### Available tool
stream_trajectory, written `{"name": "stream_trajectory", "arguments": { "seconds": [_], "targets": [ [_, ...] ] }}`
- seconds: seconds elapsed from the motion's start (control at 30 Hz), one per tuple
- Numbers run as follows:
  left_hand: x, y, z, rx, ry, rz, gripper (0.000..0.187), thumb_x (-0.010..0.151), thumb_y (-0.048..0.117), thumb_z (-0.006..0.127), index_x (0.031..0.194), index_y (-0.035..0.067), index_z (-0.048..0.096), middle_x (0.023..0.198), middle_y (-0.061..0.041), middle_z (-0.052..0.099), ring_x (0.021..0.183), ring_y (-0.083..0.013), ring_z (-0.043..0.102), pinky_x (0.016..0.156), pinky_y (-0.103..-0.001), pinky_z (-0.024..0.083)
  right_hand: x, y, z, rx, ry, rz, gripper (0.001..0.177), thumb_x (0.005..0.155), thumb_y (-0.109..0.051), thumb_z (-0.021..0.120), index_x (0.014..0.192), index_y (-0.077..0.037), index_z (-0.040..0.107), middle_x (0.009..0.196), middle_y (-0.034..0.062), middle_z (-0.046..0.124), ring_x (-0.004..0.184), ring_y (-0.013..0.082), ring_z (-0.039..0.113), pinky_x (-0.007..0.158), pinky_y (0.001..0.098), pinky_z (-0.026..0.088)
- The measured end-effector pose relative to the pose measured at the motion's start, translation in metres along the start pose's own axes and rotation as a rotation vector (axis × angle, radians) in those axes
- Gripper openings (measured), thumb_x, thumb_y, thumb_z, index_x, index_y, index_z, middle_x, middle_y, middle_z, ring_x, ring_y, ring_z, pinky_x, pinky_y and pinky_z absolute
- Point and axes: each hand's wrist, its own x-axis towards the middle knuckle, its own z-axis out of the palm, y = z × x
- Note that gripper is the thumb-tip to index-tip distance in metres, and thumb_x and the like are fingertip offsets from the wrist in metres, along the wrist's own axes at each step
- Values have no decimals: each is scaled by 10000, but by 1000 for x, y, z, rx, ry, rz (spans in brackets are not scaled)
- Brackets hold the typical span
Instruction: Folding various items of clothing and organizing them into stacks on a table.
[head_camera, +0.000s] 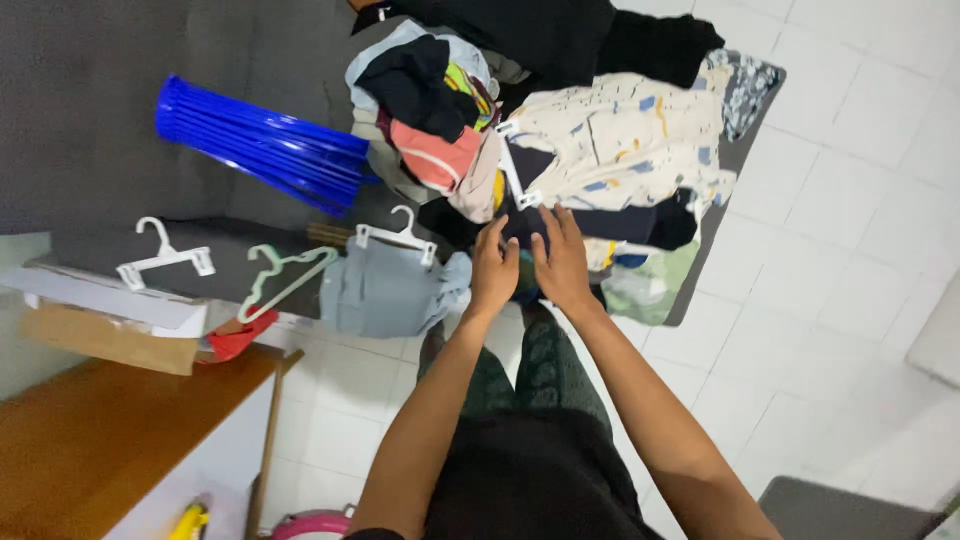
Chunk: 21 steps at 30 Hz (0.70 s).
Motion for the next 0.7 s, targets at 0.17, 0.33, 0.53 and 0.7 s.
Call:
{"name": "stream_trajectory", "arguments": {
  "seconds": [0.17,0.33,0.53,0.7],
  "targets": [
    [47,-106,111,-45,58,-303,374,984,170,620,1347,76,610,1262,-154,655,1142,-303,645,943,-387,536,49,70,2,1,-73,-20,486,1015,-191,589,1478,-65,515,1509,288,469,1404,482,437,1190,516,342],
    [94,-179,176,18,61,-476,380,961,211,647,1318,78,642,1212,-174,687,1135,-330,655,975,-418,519,74,133,24,11,-145,39,454,1051,-188,557,1484,-59,505,1541,304,438,1428,483,399,1175,520,329],
    [130,-205,197,200,143,-475,504,889,161,638,1369,18,579,1298,-259,587,1196,-437,550,1020,-504,440,86,179,49,81,-176,99,430,1048,-164,549,1469,-78,519,1539,282,451,1423,459,424,1179,503,354],
    [147,-217,207,237,228,-565,399,893,179,679,1248,12,605,1215,-247,611,1151,-422,567,985,-502,462,86,191,52,118,-229,142,418,1052,-153,554,1464,-87,522,1549,265,444,1423,444,431,1174,497,361]
  ]
}}
